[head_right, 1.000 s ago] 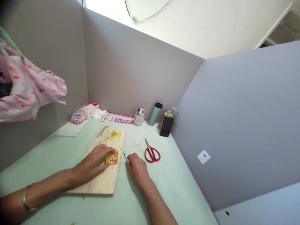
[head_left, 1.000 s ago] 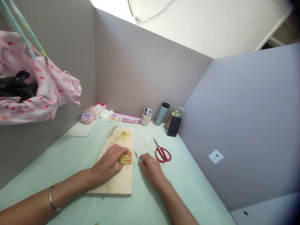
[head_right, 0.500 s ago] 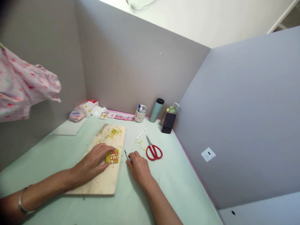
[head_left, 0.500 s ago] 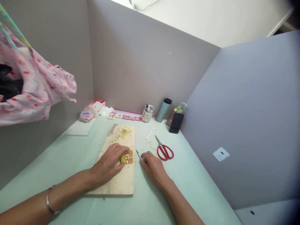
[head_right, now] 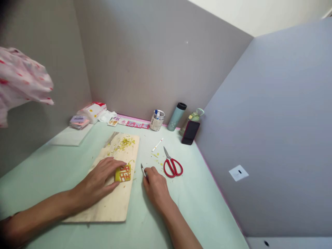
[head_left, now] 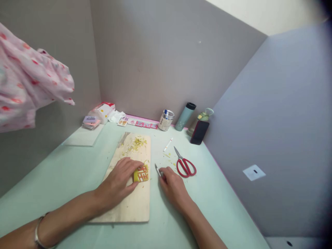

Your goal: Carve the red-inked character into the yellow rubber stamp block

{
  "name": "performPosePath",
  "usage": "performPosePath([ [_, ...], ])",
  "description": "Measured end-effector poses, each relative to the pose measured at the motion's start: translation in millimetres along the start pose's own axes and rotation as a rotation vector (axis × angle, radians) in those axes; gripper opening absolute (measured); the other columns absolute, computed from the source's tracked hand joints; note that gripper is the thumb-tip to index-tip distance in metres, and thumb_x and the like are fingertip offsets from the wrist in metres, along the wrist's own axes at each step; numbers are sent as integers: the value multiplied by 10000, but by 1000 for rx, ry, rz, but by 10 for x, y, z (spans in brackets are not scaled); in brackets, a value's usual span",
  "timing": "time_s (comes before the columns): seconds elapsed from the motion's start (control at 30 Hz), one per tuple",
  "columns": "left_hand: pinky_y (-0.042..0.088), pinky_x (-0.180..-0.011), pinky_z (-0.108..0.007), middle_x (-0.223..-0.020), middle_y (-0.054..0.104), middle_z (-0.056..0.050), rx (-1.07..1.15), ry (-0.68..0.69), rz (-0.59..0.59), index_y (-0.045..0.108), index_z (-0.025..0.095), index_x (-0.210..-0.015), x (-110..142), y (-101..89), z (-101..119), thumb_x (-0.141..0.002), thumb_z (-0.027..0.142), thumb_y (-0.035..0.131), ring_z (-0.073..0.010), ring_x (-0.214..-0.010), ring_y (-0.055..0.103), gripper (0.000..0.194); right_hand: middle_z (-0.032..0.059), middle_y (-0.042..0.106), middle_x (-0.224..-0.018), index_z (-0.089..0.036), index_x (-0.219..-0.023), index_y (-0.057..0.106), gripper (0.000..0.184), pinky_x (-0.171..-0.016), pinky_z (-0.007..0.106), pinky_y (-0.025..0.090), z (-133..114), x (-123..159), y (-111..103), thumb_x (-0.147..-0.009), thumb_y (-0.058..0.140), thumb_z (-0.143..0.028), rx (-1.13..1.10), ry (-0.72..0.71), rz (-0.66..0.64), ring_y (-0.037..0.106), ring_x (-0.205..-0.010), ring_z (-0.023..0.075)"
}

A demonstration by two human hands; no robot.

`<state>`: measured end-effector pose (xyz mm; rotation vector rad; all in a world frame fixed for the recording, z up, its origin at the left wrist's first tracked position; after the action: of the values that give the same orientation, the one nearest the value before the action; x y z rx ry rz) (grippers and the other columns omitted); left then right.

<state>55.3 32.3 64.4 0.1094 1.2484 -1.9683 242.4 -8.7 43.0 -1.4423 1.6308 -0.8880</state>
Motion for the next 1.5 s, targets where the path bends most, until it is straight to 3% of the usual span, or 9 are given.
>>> performPosePath([
  [0.2,375,-1059,-469,-1233,571,-71,4,-69,-40,391,267,-1336,-24,37,-90,-936,138,508,-277,-1200,481,436,17,584,-804,-158,-1046,633,217,-641,253,455,81,-19,-95,-888,486,-136,-204,53,52,568,-690,155],
  [0.33,404,-1020,-453,-1228,583,-60,5,-136,-78,394,283,-1328,-46,92,-184,-929,181,518,-277,-1181,508,430,9,576,-829,-191,-979,639,175,-597,230,443,-64,35,-108,-927,472,-194,-352,2,-17,544,-673,132],
  [0.43,398,-1026,-457,-1244,594,-57,-18,-173,-79,408,285,-1324,-46,119,-236,-914,204,529,-288,-1192,510,435,-10,584,-815,-218,-1134,622,219,-588,222,440,-166,106,-73,-976,471,-211,-428,-43,-95,534,-650,121],
  [0.53,397,-1033,-449,-1255,604,-54,-46,-182,-74,415,279,-1320,-45,126,-242,-907,212,532,-292,-1208,507,435,-14,608,-841,-256,-1263,570,277,-590,213,447,-232,170,-59,-1011,470,-199,-376,-115,-134,564,-656,115],
  [0.73,350,-1096,-437,-1277,619,-39,-86,-158,-75,409,267,-1326,-61,107,-200,-921,227,540,-279,-1231,505,427,24,615,-837,-199,-1258,583,272,-538,221,448,-418,237,-152,-1042,420,-174,-175,-350,-103,608,-642,130],
  [0.9,322,-1110,-426,-1250,633,-24,-69,-161,-76,418,264,-1310,-73,95,-185,-916,213,547,-262,-1200,529,418,14,605,-795,-193,-1215,620,291,-500,211,442,-450,242,-104,-1067,370,-206,-101,-352,-168,603,-581,114],
  [1.5,340,-1091,-424,-1233,635,-17,-20,-184,-61,440,269,-1284,-76,89,-198,-905,183,554,-256,-1189,525,405,31,628,-792,-164,-1204,608,264,-494,234,463,-471,253,-96,-1052,392,-179,-1,-408,-111,633,-583,140],
])
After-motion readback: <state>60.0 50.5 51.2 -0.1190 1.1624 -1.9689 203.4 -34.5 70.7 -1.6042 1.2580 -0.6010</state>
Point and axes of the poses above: each hand's wrist, its own x-axis away from the middle knuckle, its own y-axis out of the palm, z = x × y, the point moved 8 cm from there along -x, towards the middle knuckle
